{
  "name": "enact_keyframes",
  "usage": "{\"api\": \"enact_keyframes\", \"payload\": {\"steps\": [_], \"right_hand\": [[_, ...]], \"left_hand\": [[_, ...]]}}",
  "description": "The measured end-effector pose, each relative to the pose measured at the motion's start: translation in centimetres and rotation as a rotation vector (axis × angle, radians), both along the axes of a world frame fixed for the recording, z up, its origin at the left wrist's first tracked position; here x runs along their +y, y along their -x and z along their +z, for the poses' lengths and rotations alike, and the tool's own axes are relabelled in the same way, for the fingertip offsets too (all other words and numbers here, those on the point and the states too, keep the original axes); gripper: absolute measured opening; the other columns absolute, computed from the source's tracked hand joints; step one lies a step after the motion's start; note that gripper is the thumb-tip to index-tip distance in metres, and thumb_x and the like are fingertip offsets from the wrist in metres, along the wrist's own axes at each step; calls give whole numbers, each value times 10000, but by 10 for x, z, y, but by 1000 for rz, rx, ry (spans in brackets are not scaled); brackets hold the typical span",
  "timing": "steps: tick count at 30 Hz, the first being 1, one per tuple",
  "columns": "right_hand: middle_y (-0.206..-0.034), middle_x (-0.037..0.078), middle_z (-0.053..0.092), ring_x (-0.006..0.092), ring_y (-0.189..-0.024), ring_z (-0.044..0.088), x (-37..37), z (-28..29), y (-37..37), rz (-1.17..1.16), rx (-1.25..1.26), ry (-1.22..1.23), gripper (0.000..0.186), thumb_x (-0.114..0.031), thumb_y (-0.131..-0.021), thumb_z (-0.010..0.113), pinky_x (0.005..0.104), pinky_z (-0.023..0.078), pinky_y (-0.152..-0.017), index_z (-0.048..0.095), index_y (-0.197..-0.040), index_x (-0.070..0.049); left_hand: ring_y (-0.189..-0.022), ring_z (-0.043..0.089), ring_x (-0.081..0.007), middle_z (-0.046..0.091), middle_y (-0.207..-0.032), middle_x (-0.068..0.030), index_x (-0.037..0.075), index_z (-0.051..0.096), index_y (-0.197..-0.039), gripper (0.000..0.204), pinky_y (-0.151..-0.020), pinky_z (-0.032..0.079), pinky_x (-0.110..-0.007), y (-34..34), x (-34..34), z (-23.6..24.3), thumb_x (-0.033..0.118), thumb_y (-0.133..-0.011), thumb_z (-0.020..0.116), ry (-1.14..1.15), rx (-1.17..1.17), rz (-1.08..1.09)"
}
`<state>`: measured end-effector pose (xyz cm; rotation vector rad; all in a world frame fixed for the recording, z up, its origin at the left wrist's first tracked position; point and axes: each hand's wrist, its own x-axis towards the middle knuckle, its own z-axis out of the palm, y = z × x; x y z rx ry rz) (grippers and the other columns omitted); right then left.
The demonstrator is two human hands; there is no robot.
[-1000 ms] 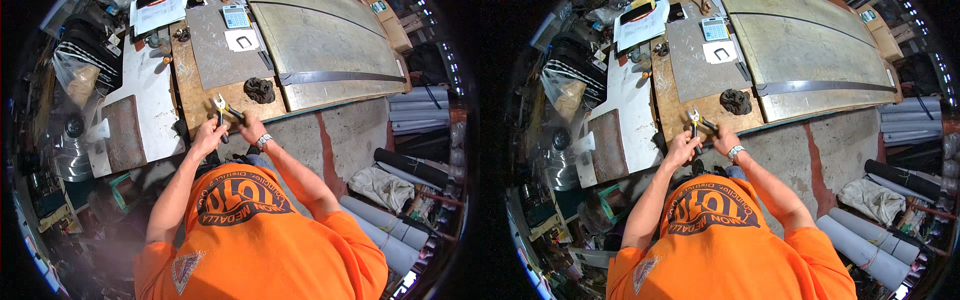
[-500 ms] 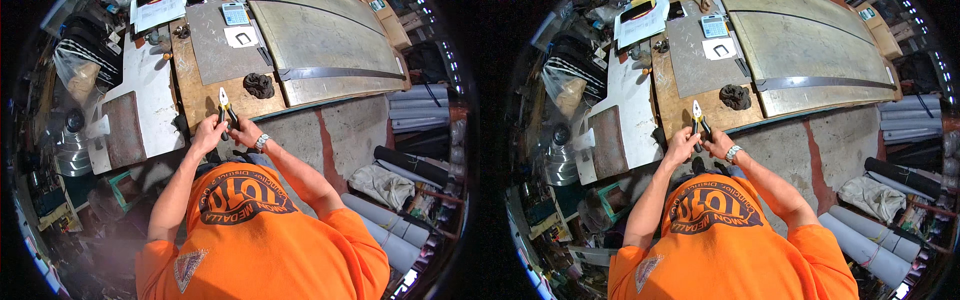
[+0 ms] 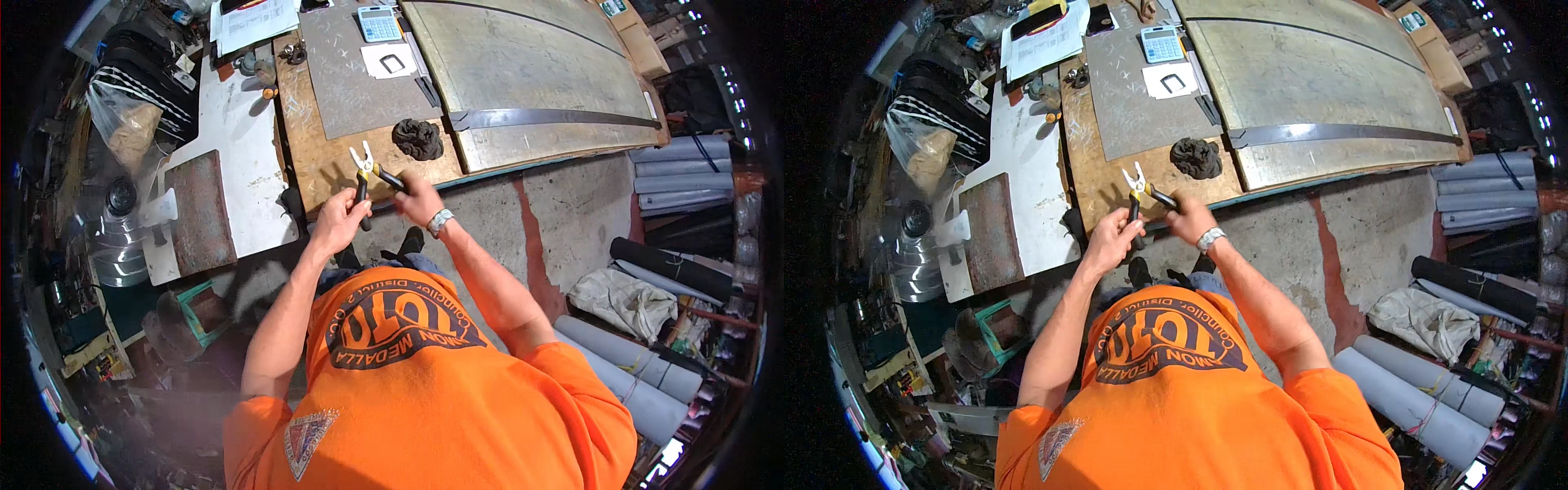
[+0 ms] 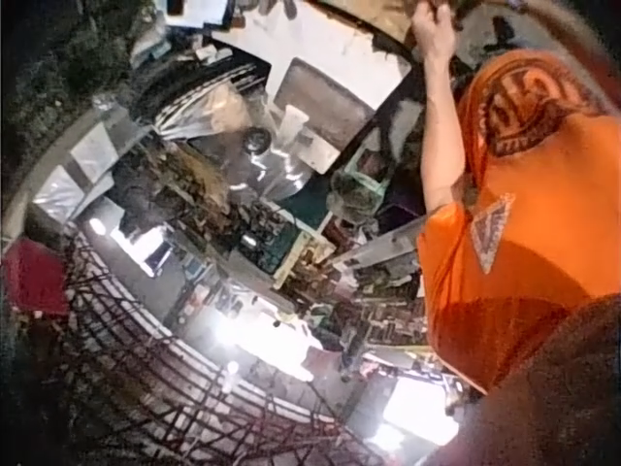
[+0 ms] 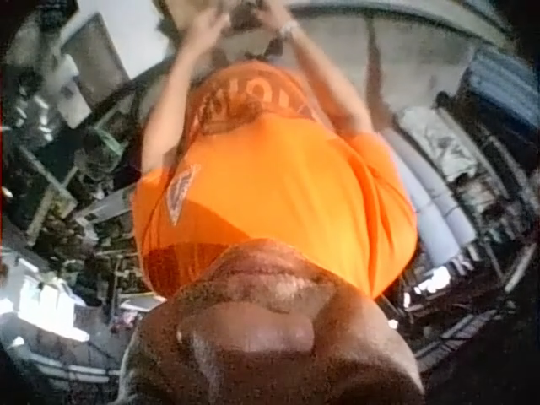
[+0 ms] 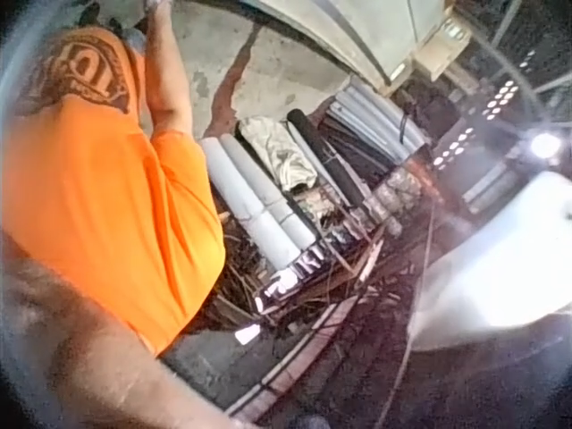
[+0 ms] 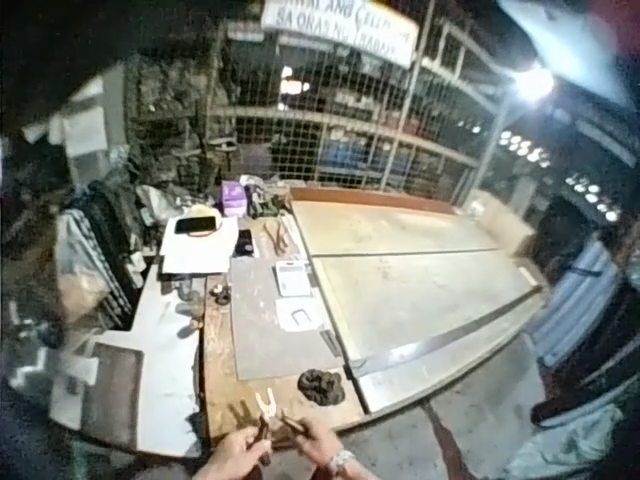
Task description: Replacing or repairing a component on a leather object using pliers and adhesive.
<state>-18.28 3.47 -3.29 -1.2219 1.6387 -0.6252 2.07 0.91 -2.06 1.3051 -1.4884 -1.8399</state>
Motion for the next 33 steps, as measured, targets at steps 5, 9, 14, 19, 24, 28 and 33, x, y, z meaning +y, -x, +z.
{"api": "enact_keyframes", "payload": {"steps": [5, 9, 14, 19, 24, 28, 33], "right_hand": [[-744, 155, 657, 276, -701, 666, 7, 6, -9, 98, -164, -148, 244, -127, -845, 698, 399, 518, -644, 567, -996, 12], [-748, 103, 658, 184, -634, 644, 8, -41, 3, 118, 354, 332, 219, -129, -839, 696, 371, 524, -585, 565, -961, -4], [-669, 99, 648, 162, -616, 665, 3, -28, 11, 30, 231, 182, 214, -152, -884, 660, 334, 537, -556, 560, -982, 9], [-722, 93, 659, 172, -591, 658, 1, -40, 14, 45, 76, 42, 291, -204, -907, 705, 326, 532, -547, 530, -984, 15], [-768, 178, 681, 311, -731, 705, 7, 1, -5, 140, -127, -212, 344, -218, -846, 712, 409, 549, -672, 573, -1058, 15], [-717, 86, 655, 178, -654, 678, 3, -17, 3, 111, 288, 159, 246, -147, -887, 672, 320, 535, -574, 539, -1011, 17], [-724, 92, 656, 174, -638, 669, 2, -22, 9, 82, 160, 80, 245, -160, -869, 689, 344, 533, -589, 581, -988, 25]], "left_hand": [[-584, 488, -62, 647, -761, -27, 22, 591, -930, 170, -524, 395, -265, 0, -1, 4, 183, -982, 597, -2, -50, -42], [-576, 483, -61, 646, -756, -18, 27, 582, -912, 172, -520, 389, -262, 8, 1, 1, 183, -984, 593, 21, 0, 21], [-548, 468, -41, 656, -763, -17, 23, 597, -957, 172, -488, 367, -236, 5, 5, 0, 192, -991, 599, -108, 66, 62], [-538, 473, -47, 659, -766, -21, 34, 597, -954, 167, -480, 374, -240, 7, 4, -3, 197, -989, 600, 7, -6, 36], [-530, 474, -46, 659, -800, -25, 25, 594, -1013, 185, -460, 387, -233, 3, 3, -13, 209, -1000, 584, -19, -4, -4], [-521, 471, -44, 653, -825, -32, 17, 595, -1083, 219, -429, 389, -225, 6, -3, -12, 223, -1014, 567, -29, -26, -36], [-528, 487, -49, 654, -839, -43, 7, 601, -1059, 223, -434, 400, -221, 5, -1, -5, 224, -1016, 569, -78, 18, -2]]}}
